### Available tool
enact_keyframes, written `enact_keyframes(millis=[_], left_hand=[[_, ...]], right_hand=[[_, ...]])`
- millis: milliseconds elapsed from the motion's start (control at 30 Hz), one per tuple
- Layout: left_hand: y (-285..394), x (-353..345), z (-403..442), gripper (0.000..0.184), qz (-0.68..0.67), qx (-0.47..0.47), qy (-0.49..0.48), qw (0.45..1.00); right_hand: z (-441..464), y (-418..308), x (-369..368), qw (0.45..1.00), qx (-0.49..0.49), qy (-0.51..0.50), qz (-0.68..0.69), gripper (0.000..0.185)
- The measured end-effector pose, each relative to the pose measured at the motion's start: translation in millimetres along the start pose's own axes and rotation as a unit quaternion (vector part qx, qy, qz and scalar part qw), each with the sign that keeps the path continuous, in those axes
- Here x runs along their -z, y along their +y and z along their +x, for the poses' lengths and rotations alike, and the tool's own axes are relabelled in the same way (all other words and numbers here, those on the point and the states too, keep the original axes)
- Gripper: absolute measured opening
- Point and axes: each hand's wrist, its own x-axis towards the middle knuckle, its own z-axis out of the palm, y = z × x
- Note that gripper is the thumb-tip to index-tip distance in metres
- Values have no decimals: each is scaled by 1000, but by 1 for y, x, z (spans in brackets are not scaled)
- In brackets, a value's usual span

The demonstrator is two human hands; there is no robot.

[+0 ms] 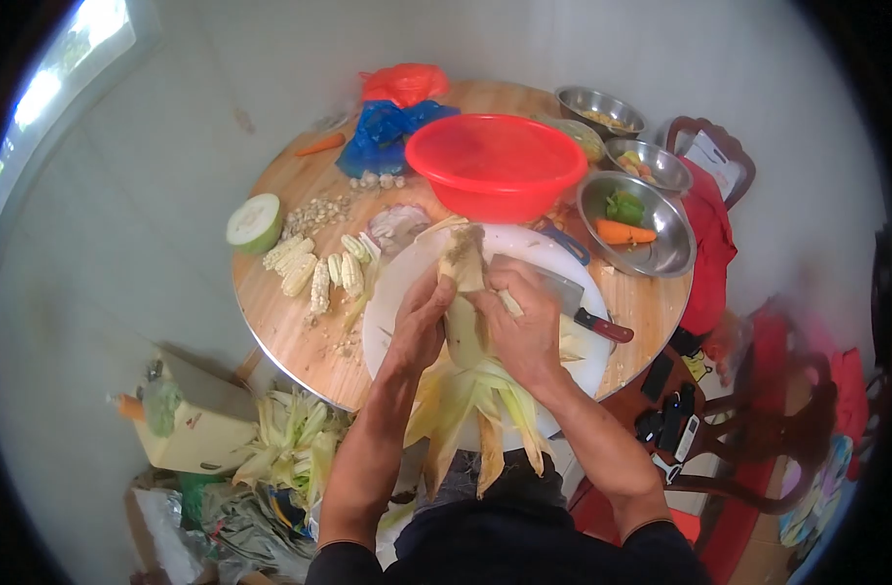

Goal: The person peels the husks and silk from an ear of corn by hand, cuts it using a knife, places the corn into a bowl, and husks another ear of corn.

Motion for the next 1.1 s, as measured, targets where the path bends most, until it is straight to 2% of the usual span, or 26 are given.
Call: enact_keyframes(millis=[67,100,133,200,267,333,400,467,533,633,667,733,767,833,867,933,1067,1100], left_hand=[[2,-1,2,68,-18,-17,-5,1000],[2,3,4,68,-20,-18,-3,1000],[0,9,7,64,-52,-15,-4,999],[-4,21,9,60,-83,-11,-4,997],[-7,32,14,49,-107,-10,97,989],[-3,45,15,44,-112,-5,133,985],[4,58,19,42,-90,6,185,979],[-2,61,19,42,-93,-12,151,984],[-8,49,17,42,-72,-16,157,985],[-7,39,13,43,-33,-38,104,993],[-6,36,10,43,-32,-36,105,993],[1,24,8,48,17,-47,79,996],[0,20,7,48,17,-47,77,996],[-2,11,5,54,-51,-38,34,997],[-3,5,3,54,-50,-38,32,998],[-4,-7,2,60,-49,-28,94,994],[-4,-9,2,62,-11,-37,78,996],[-2,-9,3,58,12,-26,65,997]], right_hand=[[-12,4,-1,999,27,-18,7,15],[-22,5,-1,990,-80,-3,116,14],[-32,5,-1,957,-187,10,222,12],[-44,1,8,966,-174,-16,190,12],[-58,1,20,974,-158,-37,156,11],[-80,6,27,953,-221,-158,137,11],[-103,14,30,958,-196,-183,103,11],[-114,22,31,961,-172,-205,67,11],[-112,21,31,929,-221,-296,14,16],[-87,19,41,919,-210,-326,70,25],[-76,21,40,919,-212,-326,71,25],[-50,27,37,928,-257,-171,210,31],[-36,24,35,928,-256,-169,210,31],[-7,4,22,971,-178,-129,97,32],[0,1,16,971,-178,-127,97,32],[12,-3,5,988,-127,-65,59,30],[23,-9,-7,985,-139,-34,99,27],[25,-10,-7,979,-169,-24,115,25]])
